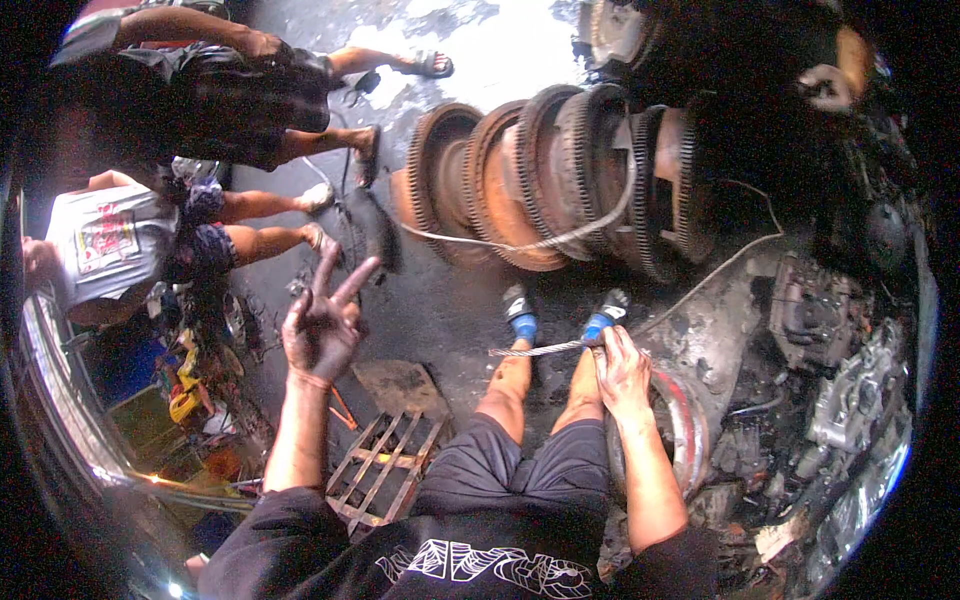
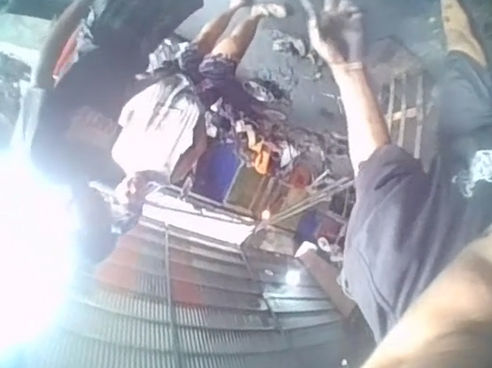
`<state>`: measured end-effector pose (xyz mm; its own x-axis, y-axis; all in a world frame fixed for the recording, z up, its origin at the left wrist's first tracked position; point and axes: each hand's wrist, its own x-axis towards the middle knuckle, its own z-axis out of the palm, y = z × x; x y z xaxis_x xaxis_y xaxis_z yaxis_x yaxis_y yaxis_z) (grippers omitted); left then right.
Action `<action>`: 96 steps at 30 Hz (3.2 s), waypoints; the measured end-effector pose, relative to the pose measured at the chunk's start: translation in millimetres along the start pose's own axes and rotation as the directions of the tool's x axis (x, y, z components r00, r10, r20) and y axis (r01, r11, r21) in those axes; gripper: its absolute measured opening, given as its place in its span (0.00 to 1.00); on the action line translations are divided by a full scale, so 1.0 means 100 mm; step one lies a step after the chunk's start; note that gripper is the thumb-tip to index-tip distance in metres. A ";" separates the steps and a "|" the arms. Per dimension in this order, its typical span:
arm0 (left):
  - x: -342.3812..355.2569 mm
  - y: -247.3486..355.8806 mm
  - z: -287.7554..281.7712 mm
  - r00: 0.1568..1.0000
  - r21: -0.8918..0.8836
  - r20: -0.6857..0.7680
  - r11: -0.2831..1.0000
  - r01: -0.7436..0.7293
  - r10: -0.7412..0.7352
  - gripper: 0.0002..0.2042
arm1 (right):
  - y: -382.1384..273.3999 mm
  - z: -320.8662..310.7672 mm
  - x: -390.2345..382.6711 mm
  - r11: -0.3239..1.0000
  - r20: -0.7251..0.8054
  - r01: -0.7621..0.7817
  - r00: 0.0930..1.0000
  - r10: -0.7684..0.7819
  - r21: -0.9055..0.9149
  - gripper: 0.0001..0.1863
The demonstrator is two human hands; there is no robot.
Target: Collaboratively repairing or assembling a large mechanical flywheel and clutch-related engine component.
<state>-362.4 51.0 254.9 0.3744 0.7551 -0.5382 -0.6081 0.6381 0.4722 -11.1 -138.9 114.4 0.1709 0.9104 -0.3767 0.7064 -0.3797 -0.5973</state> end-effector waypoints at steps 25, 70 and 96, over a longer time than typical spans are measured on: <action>-0.53 0.19 -0.30 0.996 -0.405 -0.011 0.910 -0.088 0.091 0.45 | -0.69 0.72 0.17 0.993 0.164 0.055 0.986 -0.037 -0.102 0.16; -0.74 -0.43 -0.60 0.821 -0.286 -0.567 0.949 -0.129 -0.060 0.31 | -0.44 0.68 -0.12 0.977 0.353 0.014 0.934 0.064 -0.214 0.19; -0.87 -0.61 -1.50 0.739 -0.181 -0.663 0.983 -0.004 -0.119 0.35 | -0.37 0.90 -0.22 0.947 0.377 0.036 0.922 0.092 -0.321 0.16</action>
<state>-463.0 -76.2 167.8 -0.1148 0.3821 -0.9170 -0.7262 0.5976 0.3399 -102.6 -159.7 80.6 -0.0359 0.7425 -0.6689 0.8951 -0.2738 -0.3520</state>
